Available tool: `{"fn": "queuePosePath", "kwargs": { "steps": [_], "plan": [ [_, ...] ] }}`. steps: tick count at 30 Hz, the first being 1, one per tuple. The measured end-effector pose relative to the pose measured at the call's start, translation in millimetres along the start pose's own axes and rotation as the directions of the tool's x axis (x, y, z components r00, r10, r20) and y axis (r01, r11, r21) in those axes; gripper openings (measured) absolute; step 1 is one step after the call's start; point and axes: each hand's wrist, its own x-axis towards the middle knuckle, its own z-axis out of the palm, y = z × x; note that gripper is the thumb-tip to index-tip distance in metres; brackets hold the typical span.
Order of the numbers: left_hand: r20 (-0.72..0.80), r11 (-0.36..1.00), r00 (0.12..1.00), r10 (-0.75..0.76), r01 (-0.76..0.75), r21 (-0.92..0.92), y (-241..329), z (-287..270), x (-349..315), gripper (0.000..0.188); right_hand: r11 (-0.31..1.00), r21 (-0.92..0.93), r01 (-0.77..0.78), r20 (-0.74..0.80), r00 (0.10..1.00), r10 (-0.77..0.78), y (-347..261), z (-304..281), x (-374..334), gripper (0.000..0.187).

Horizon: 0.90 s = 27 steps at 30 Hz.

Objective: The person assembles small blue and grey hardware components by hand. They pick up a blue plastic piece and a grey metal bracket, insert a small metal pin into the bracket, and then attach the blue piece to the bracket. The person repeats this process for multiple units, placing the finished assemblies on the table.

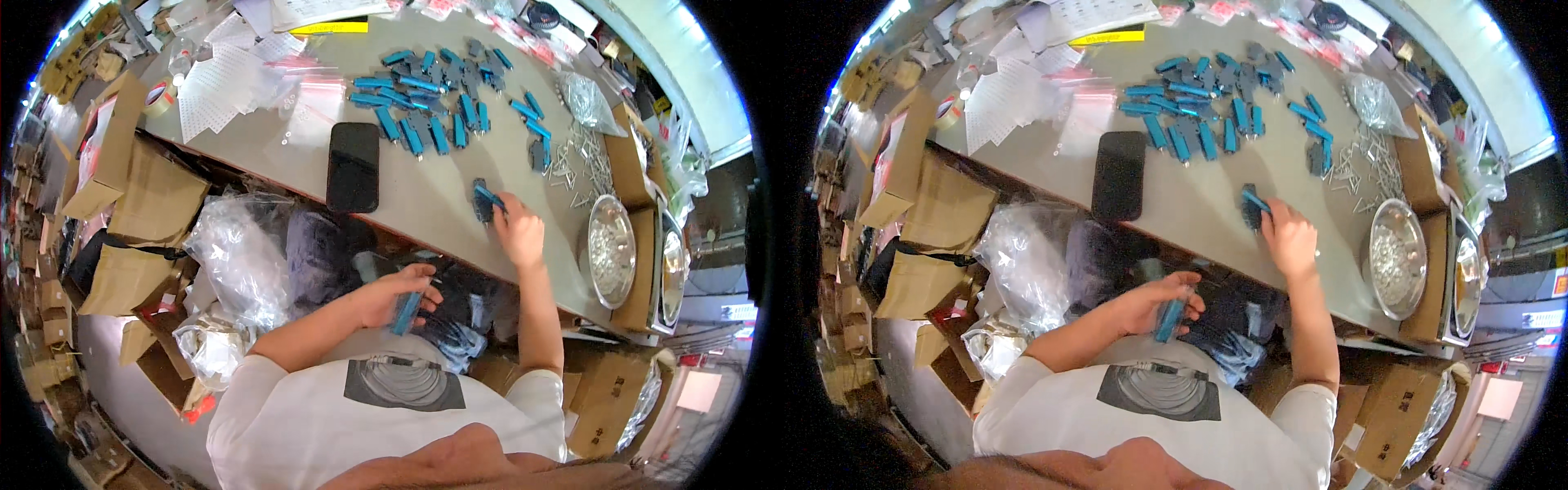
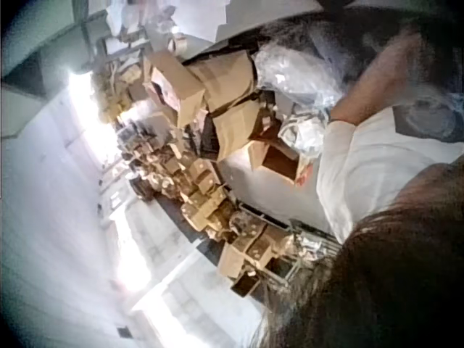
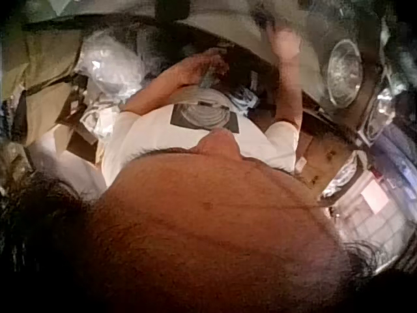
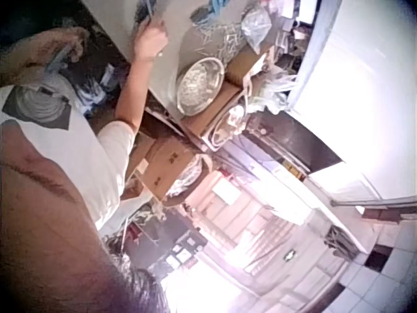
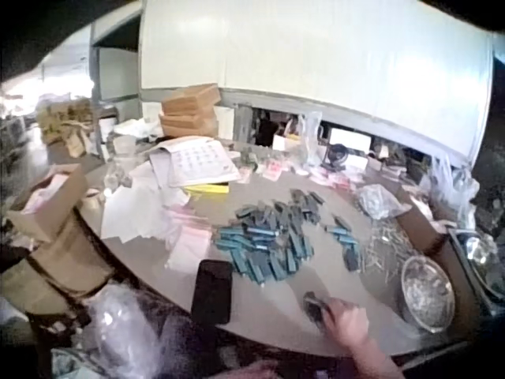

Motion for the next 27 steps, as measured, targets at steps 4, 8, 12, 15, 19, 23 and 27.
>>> {"fn": "queuePosePath", "kwargs": {
  "steps": [4,8,12,15,19,23,27],
  "plan": [
    [0.061,1.0,0.998,-0.029,0.029,0.002,12.6,6.4,3.5,0.055,0.92,0.383,-0.08,0.014,0.997,0.081,-11.4,-19.3,-4.4,0.023],
    [0.238,0.995,0.969,-0.072,0.086,-0.048,11.3,6.4,5.4,0.061,0.579,0.77,-0.268,0.409,0.904,-0.124,-29.3,-31.6,-20.3,0.021],
    [0.298,0.993,0.95,-0.096,0.111,-0.034,5.1,11.3,3.4,0.066,0.235,0.798,-0.555,0.601,0.706,-0.375,-37.0,-24.8,-33.0,0.018],
    [0.274,0.99,0.954,-0.123,0.135,-0.025,2.1,17.5,-1.8,0.067,0.155,0.771,-0.618,0.626,0.688,-0.368,-40.4,-11.6,-45.2,0.019],
    [0.128,0.982,0.974,-0.187,0.187,0.015,-6.6,15.9,-3.5,0.065,0.313,0.615,-0.724,0.789,0.576,-0.216,-51.7,-22.4,-44.9,0.02],
    [0.08,0.979,0.976,-0.201,0.203,-0.016,-10.8,17.1,-3.6,0.063,0.3,0.636,-0.711,0.772,0.593,-0.228,-52.2,-24.0,-50.0,0.02],
    [0.164,0.961,0.961,-0.221,0.244,-0.134,-20.8,7.4,-0.1,0.065,0.122,0.826,-0.551,0.549,0.735,-0.399,-45.6,-9.9,-60.2,0.018]
  ]
}}
